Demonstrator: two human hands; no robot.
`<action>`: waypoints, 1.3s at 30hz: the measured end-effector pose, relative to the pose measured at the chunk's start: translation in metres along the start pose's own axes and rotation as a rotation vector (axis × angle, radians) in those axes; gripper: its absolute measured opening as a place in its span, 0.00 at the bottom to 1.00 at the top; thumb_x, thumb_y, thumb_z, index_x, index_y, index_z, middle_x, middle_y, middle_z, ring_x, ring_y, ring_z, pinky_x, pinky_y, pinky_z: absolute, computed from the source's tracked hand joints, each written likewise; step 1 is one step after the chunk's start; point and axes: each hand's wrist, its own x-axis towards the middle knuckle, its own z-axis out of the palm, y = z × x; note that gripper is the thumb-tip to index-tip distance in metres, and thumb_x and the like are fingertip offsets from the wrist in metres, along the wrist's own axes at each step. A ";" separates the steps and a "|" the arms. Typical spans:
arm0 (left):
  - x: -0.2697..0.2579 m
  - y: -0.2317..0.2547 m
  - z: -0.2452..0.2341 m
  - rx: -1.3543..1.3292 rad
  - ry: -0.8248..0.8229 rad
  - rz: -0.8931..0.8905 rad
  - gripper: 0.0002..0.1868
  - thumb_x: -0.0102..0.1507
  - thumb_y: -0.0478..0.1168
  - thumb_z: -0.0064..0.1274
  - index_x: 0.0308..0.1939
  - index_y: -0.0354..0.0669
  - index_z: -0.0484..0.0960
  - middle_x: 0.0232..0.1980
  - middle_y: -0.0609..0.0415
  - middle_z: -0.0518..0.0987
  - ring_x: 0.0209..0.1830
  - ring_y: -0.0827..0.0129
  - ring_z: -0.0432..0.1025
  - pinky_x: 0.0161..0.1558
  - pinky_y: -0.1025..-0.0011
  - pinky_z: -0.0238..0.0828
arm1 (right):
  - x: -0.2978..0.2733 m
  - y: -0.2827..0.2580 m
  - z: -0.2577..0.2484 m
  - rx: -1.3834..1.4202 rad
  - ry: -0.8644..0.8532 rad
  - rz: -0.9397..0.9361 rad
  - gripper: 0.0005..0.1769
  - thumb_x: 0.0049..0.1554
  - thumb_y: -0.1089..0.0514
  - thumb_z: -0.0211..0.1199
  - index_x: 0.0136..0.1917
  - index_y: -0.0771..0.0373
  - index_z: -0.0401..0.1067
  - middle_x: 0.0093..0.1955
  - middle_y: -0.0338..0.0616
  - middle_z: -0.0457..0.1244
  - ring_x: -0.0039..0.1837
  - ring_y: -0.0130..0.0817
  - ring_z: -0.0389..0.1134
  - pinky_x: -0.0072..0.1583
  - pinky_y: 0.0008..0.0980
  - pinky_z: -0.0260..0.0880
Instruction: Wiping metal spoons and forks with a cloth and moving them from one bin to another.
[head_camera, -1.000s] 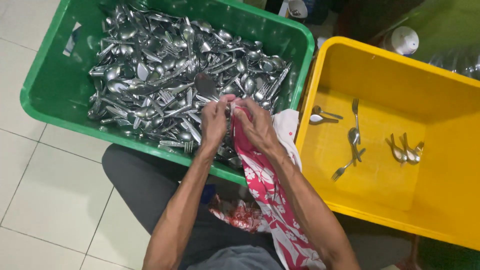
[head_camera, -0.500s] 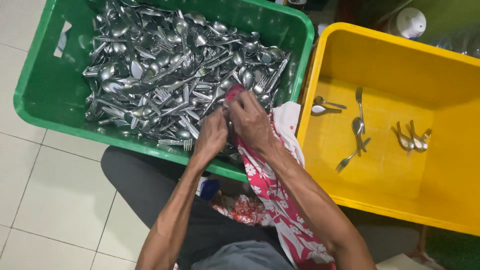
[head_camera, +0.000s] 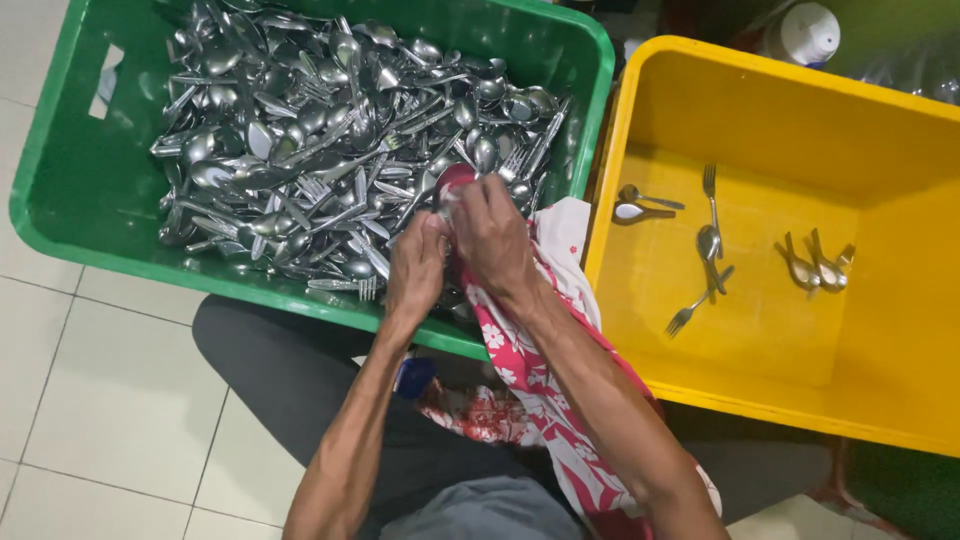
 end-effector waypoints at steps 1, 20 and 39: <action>-0.004 0.006 -0.003 -0.029 -0.001 -0.018 0.18 0.73 0.43 0.33 0.38 0.39 0.76 0.34 0.37 0.76 0.37 0.53 0.70 0.44 0.57 0.66 | -0.001 0.004 0.001 0.041 0.047 0.060 0.06 0.58 0.67 0.61 0.50 0.65 0.70 0.43 0.48 0.58 0.47 0.54 0.68 0.48 0.43 0.72; -0.008 -0.015 -0.004 -0.398 -0.055 0.009 0.18 0.75 0.45 0.36 0.39 0.39 0.77 0.18 0.64 0.64 0.13 0.84 0.59 0.18 0.85 0.57 | 0.007 0.001 -0.008 0.246 0.081 0.171 0.05 0.64 0.61 0.60 0.52 0.63 0.74 0.43 0.48 0.60 0.46 0.52 0.68 0.49 0.43 0.70; -0.025 0.015 -0.025 0.399 0.034 0.402 0.07 0.71 0.37 0.42 0.42 0.43 0.75 0.26 0.41 0.78 0.30 0.43 0.75 0.28 0.52 0.69 | 0.003 -0.010 0.002 0.024 -0.037 -0.079 0.10 0.64 0.54 0.57 0.42 0.58 0.69 0.40 0.40 0.55 0.40 0.44 0.65 0.41 0.38 0.69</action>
